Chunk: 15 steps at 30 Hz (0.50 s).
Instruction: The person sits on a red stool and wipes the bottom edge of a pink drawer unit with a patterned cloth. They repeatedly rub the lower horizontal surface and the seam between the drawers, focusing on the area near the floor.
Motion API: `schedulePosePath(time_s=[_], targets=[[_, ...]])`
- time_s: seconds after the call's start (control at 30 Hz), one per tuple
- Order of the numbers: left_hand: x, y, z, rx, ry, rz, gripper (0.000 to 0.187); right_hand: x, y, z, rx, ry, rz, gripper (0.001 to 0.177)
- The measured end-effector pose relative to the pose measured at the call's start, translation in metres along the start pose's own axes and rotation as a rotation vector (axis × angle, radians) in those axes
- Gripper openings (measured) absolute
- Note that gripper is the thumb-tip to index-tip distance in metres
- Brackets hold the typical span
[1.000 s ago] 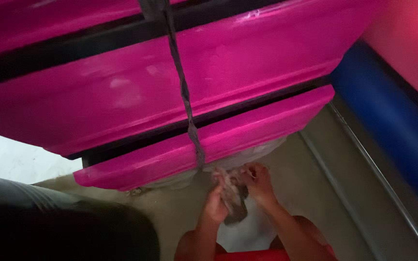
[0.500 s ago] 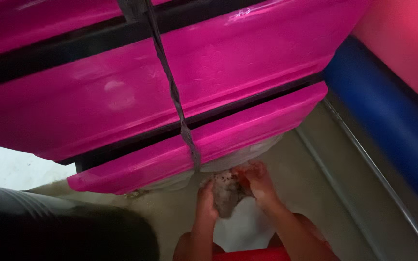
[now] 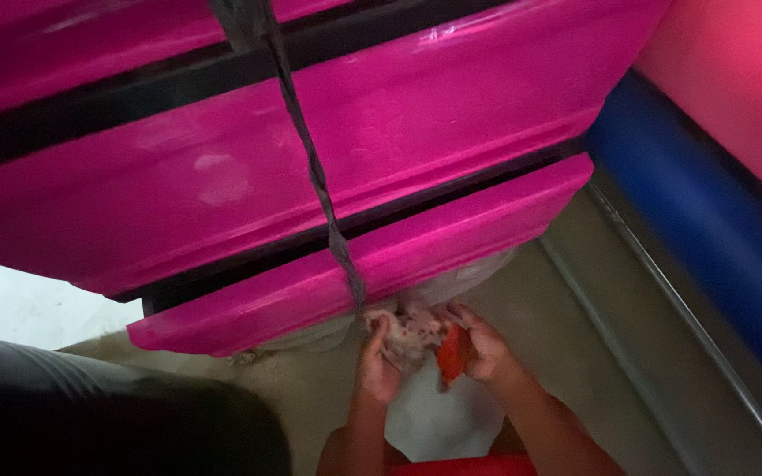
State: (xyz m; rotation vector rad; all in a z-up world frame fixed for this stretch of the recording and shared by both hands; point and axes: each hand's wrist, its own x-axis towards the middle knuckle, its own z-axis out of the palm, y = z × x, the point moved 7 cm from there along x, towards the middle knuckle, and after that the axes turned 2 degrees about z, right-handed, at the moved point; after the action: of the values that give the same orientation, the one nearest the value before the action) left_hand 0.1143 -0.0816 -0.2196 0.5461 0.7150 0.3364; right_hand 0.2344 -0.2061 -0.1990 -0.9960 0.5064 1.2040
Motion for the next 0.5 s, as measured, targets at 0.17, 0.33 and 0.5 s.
schedulePosePath(time_s=[0.17,0.33,0.5], targets=[[0.008,-0.024,-0.030,0.271,0.230,-0.147,0.082,0.006,-0.010,-0.005,-0.108,-0.073,-0.181,0.053],[0.018,-0.022,-0.056,0.303,0.398,-0.106,0.074,0.005,-0.022,-0.017,-0.237,0.022,-0.363,0.038],[0.007,-0.007,-0.037,0.138,0.378,-0.024,0.075,0.014,-0.024,-0.025,-0.319,0.111,-0.356,0.036]])
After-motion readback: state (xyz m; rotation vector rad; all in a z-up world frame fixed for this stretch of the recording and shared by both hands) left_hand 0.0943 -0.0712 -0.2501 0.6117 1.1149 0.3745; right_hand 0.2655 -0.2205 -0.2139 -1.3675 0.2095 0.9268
